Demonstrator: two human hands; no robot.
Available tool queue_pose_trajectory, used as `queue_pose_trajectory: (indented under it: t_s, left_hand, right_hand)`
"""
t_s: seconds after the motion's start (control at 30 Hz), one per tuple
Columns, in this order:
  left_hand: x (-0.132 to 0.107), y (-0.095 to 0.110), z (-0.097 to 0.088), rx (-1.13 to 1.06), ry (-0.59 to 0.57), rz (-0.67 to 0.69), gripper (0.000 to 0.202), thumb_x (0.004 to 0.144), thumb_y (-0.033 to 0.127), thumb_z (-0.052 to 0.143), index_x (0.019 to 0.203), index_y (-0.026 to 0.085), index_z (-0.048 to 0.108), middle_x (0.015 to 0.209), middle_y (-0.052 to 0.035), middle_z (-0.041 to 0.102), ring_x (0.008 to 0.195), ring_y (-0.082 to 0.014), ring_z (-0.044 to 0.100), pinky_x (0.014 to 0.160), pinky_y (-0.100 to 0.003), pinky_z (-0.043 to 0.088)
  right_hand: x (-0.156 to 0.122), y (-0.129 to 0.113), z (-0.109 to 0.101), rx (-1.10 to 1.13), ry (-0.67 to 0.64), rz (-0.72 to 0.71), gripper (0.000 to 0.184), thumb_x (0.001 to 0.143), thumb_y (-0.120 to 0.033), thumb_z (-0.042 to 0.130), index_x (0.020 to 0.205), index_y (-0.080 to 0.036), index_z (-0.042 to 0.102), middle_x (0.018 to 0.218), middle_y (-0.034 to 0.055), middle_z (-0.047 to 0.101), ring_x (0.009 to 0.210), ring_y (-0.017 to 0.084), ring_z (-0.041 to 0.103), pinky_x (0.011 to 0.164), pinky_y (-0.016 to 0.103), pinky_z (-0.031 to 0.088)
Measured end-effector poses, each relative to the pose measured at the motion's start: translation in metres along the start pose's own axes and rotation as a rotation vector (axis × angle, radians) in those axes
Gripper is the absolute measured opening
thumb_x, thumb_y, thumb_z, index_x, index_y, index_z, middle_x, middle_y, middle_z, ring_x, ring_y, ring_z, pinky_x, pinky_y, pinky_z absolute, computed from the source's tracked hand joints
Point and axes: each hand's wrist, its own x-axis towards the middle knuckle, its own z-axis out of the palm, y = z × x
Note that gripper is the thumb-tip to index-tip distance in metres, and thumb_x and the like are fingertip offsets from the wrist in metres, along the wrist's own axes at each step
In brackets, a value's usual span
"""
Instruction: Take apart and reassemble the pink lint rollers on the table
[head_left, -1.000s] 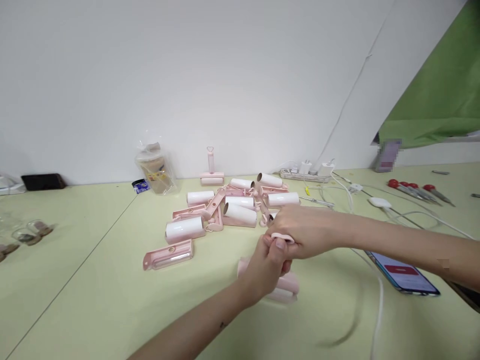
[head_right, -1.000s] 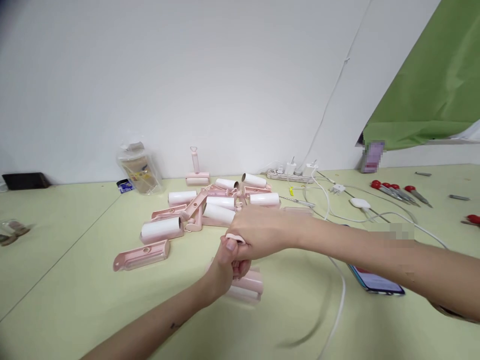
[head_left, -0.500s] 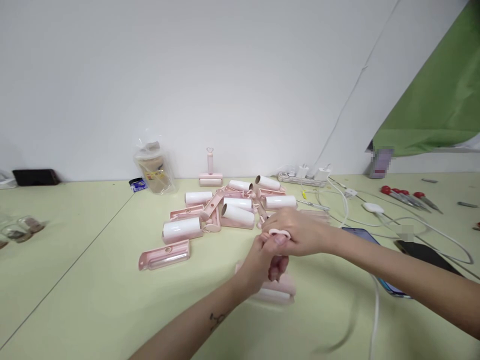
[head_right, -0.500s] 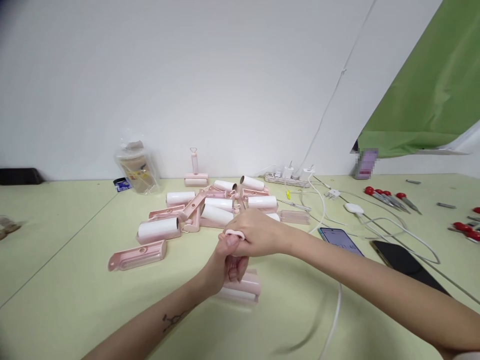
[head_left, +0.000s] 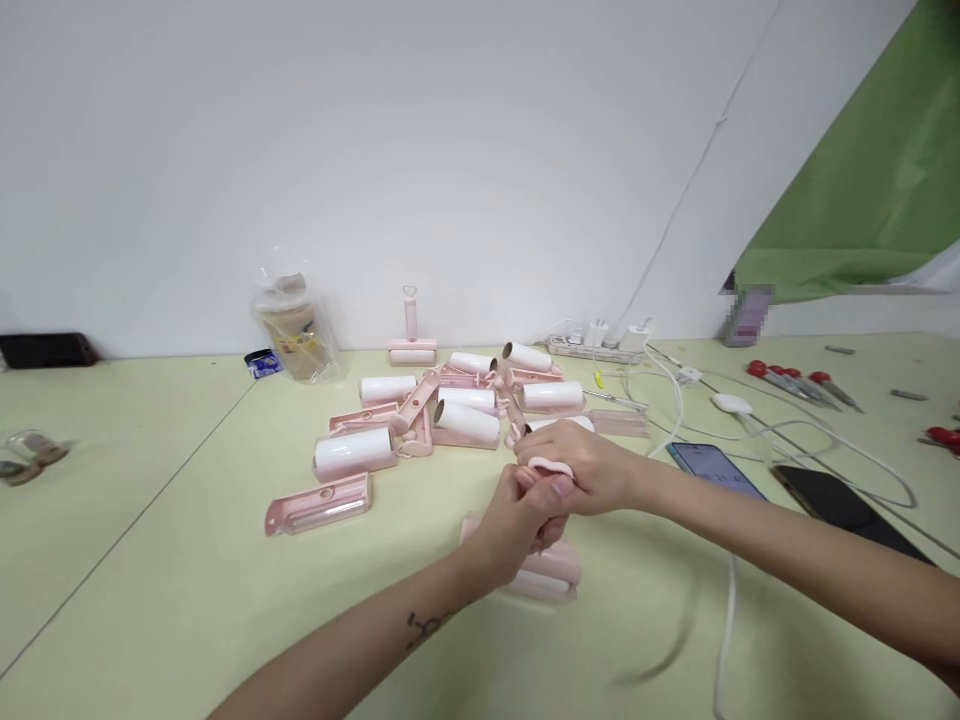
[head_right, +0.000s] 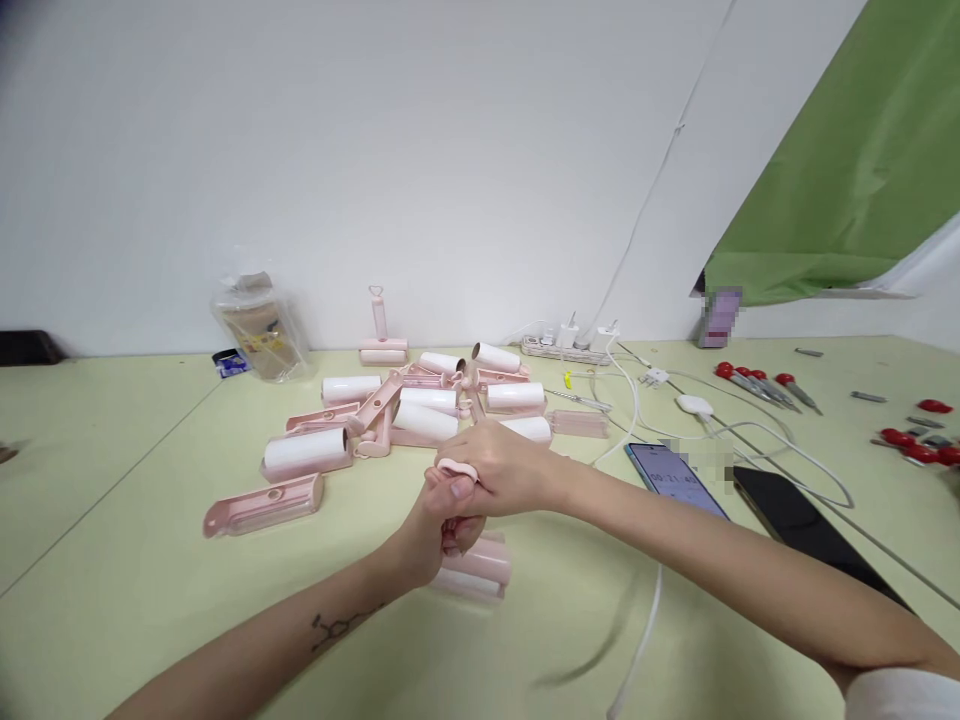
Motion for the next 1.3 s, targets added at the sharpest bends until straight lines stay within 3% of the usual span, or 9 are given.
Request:
queue_pose_trajectory:
  t_s: [0.17, 0.33, 0.5, 0.63, 0.73, 0.9, 1.03, 1.17, 1.3]
  left_hand:
    - [-0.002, -0.002, -0.002, -0.003, -0.007, -0.014, 0.048, 0.063, 0.056, 0.054, 0.039, 0.019, 0.033, 0.033, 0.0086, 0.028, 0.029, -0.0026, 0.02, 0.031, -0.019, 0.013]
    - [-0.003, -0.012, -0.01, -0.02, -0.008, 0.005, 0.061, 0.057, 0.078, 0.037, 0.053, 0.018, 0.045, 0.042, 0.0044, 0.039, 0.031, -0.0059, 0.029, 0.031, -0.02, 0.018]
    - [-0.012, -0.017, -0.015, -0.011, 0.008, 0.062, 0.065, 0.065, 0.077, 0.028, 0.063, 0.016, 0.05, 0.056, -0.0006, 0.046, 0.046, -0.0104, 0.039, 0.045, -0.025, 0.031]
    - [-0.033, -0.007, -0.011, 0.08, -0.026, 0.064, 0.044, 0.071, 0.057, 0.05, 0.084, 0.015, 0.053, 0.073, -0.0017, 0.05, 0.067, -0.0144, 0.043, 0.064, -0.027, 0.035]
    - [-0.046, 0.0, -0.004, 0.323, 0.017, 0.033, 0.027, 0.084, 0.039, 0.046, 0.102, 0.019, 0.047, 0.09, -0.0036, 0.05, 0.081, -0.0163, 0.045, 0.074, -0.029, 0.035]
    - [-0.039, 0.003, 0.009, 0.409, 0.15, 0.034, 0.026, 0.073, 0.036, 0.06, 0.076, 0.02, 0.04, 0.075, 0.0014, 0.045, 0.071, -0.0142, 0.044, 0.063, -0.026, 0.036]
    - [-0.026, 0.005, 0.013, 0.282, -0.054, -0.037, 0.021, 0.073, 0.033, 0.056, 0.073, 0.02, 0.039, 0.069, 0.003, 0.041, 0.065, -0.0119, 0.042, 0.055, -0.023, 0.034]
    - [-0.023, 0.007, 0.008, 0.33, -0.236, -0.121, 0.018, 0.071, 0.027, 0.053, 0.064, 0.02, 0.037, 0.058, 0.0062, 0.031, 0.053, -0.0093, 0.034, 0.048, -0.022, 0.029]
    - [-0.025, 0.009, -0.001, 0.33, -0.368, 0.028, 0.017, 0.062, 0.026, 0.058, 0.075, 0.021, 0.048, 0.075, 0.0001, 0.045, 0.074, -0.0168, 0.047, 0.068, -0.03, 0.041]
  right_hand:
    - [-0.002, 0.002, 0.002, 0.032, 0.015, 0.051, 0.034, 0.09, -0.033, 0.027, 0.058, -0.021, 0.028, 0.052, -0.0025, 0.037, 0.047, 0.011, 0.034, 0.045, 0.023, 0.025]
    - [-0.003, 0.004, 0.002, 0.06, 0.028, 0.161, 0.046, 0.091, -0.048, 0.021, 0.055, -0.02, 0.027, 0.052, -0.0035, 0.035, 0.046, 0.01, 0.032, 0.045, 0.023, 0.023]
    - [-0.01, -0.008, 0.003, 0.135, 0.148, 0.344, 0.056, 0.081, -0.069, 0.018, 0.07, -0.02, 0.041, 0.068, -0.0001, 0.045, 0.059, 0.013, 0.044, 0.053, 0.024, 0.037]
    - [-0.024, -0.028, 0.003, 0.359, 0.257, 0.539, 0.048, 0.083, -0.064, 0.027, 0.101, -0.023, 0.046, 0.1, 0.0062, 0.049, 0.09, 0.02, 0.051, 0.077, 0.032, 0.044]
    - [-0.037, -0.041, 0.002, 0.386, 0.305, 0.568, 0.041, 0.081, -0.056, 0.045, 0.109, -0.026, 0.043, 0.109, 0.0069, 0.046, 0.104, 0.023, 0.046, 0.088, 0.036, 0.039]
    - [-0.048, -0.055, 0.001, 0.359, 0.33, 0.606, 0.036, 0.074, -0.028, 0.064, 0.106, -0.028, 0.047, 0.109, 0.0047, 0.049, 0.11, 0.023, 0.043, 0.089, 0.034, 0.04]
    - [-0.047, -0.057, 0.004, 0.39, 0.345, 0.534, 0.013, 0.084, -0.021, 0.052, 0.095, -0.025, 0.057, 0.098, 0.0049, 0.053, 0.097, 0.018, 0.051, 0.084, 0.031, 0.043]
    - [-0.046, -0.053, 0.008, 0.499, 0.282, 0.492, 0.015, 0.086, -0.024, 0.051, 0.099, -0.023, 0.059, 0.108, 0.0076, 0.05, 0.101, 0.018, 0.049, 0.082, 0.03, 0.044]
    - [-0.041, -0.048, 0.01, 0.612, 0.187, 0.408, 0.021, 0.088, -0.029, 0.049, 0.104, -0.022, 0.06, 0.113, 0.0094, 0.05, 0.105, 0.018, 0.049, 0.084, 0.031, 0.044]
